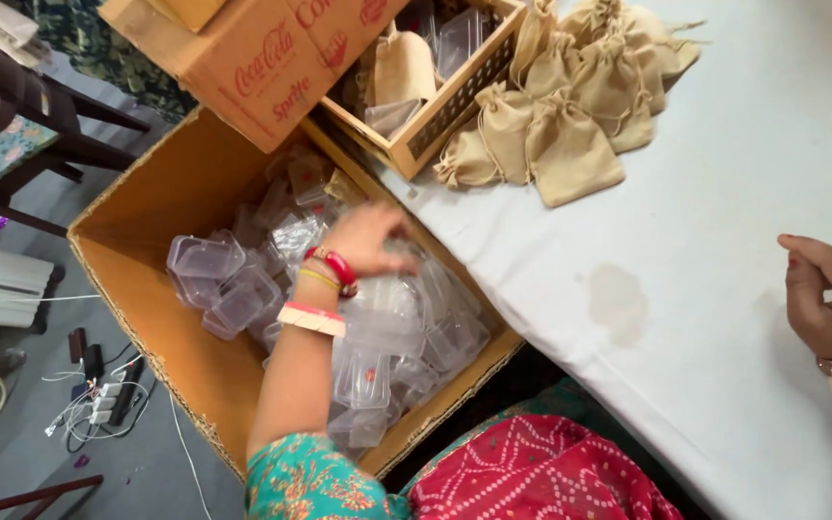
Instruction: The person wipes a clear plastic container with a white cloth, places a small beige drawstring pouch inside, and closes the container. They repeat this process with another container, wiping it clean before placing a pouch inside and stacking the finished items.
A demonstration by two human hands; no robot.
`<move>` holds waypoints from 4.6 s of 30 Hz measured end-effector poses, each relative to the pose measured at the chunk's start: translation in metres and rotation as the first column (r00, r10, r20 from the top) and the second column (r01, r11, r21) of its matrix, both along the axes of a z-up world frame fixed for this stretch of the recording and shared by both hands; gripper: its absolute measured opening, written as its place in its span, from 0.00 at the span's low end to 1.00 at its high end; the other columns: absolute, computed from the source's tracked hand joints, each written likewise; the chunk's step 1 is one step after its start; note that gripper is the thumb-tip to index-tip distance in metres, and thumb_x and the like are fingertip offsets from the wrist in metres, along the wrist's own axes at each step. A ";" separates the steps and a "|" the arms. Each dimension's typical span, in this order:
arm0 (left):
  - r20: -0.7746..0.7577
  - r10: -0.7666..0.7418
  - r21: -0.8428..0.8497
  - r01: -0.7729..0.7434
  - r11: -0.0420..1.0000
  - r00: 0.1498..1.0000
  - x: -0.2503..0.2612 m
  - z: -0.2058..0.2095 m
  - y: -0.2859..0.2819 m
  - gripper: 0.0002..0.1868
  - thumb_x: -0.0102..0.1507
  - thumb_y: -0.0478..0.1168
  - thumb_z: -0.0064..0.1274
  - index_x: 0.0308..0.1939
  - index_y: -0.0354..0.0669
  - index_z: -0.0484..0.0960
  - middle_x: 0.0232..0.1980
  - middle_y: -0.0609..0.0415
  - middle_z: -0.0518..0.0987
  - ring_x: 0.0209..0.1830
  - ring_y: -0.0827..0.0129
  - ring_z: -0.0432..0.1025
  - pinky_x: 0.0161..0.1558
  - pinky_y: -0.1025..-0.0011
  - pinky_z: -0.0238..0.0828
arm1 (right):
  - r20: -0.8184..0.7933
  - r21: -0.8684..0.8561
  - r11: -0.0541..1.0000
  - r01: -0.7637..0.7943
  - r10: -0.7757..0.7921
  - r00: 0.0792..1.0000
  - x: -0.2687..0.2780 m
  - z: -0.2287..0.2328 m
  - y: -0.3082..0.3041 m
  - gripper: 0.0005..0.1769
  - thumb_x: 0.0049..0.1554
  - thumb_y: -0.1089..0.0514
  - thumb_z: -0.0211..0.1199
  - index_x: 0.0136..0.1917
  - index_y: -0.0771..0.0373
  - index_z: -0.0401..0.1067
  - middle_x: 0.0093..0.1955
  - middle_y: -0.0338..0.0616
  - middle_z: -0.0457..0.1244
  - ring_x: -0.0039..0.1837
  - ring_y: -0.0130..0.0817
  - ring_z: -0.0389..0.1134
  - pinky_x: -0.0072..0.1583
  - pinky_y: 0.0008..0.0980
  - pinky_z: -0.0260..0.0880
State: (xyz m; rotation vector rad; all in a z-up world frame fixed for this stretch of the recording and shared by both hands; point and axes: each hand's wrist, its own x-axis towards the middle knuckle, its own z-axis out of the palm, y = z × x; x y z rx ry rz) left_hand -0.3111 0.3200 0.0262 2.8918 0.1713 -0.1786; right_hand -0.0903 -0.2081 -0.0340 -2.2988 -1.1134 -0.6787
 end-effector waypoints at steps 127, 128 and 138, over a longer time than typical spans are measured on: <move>0.239 -0.520 -0.264 0.570 0.778 0.820 0.250 -0.022 -0.324 0.52 0.39 0.66 0.72 0.66 0.62 0.70 0.59 0.54 0.72 0.65 0.53 0.61 0.64 0.53 0.47 | -0.403 -0.293 0.956 -0.020 -0.104 0.909 -0.007 0.098 -0.022 0.13 0.42 0.55 0.59 0.39 0.56 0.80 0.43 0.35 0.67 0.56 0.34 0.61 0.58 0.43 0.51; 0.230 -0.530 -0.274 0.576 0.770 0.816 0.250 -0.020 -0.322 0.51 0.40 0.66 0.71 0.66 0.64 0.71 0.59 0.54 0.72 0.65 0.54 0.61 0.65 0.53 0.46 | -0.370 -0.285 0.958 -0.019 -0.092 0.925 -0.006 0.096 -0.027 0.10 0.45 0.53 0.60 0.37 0.57 0.79 0.42 0.36 0.67 0.56 0.34 0.62 0.58 0.43 0.50; 0.687 -0.656 -0.046 0.919 0.391 0.313 0.236 -0.007 -0.313 0.14 0.61 0.51 0.60 0.44 0.50 0.79 0.57 0.55 0.76 0.66 0.58 0.66 0.68 0.55 0.55 | -0.335 0.212 0.974 0.078 -0.003 0.942 0.033 -0.001 -0.066 0.20 0.59 0.50 0.46 0.30 0.58 0.69 0.31 0.39 0.59 0.43 0.34 0.56 0.61 0.38 0.54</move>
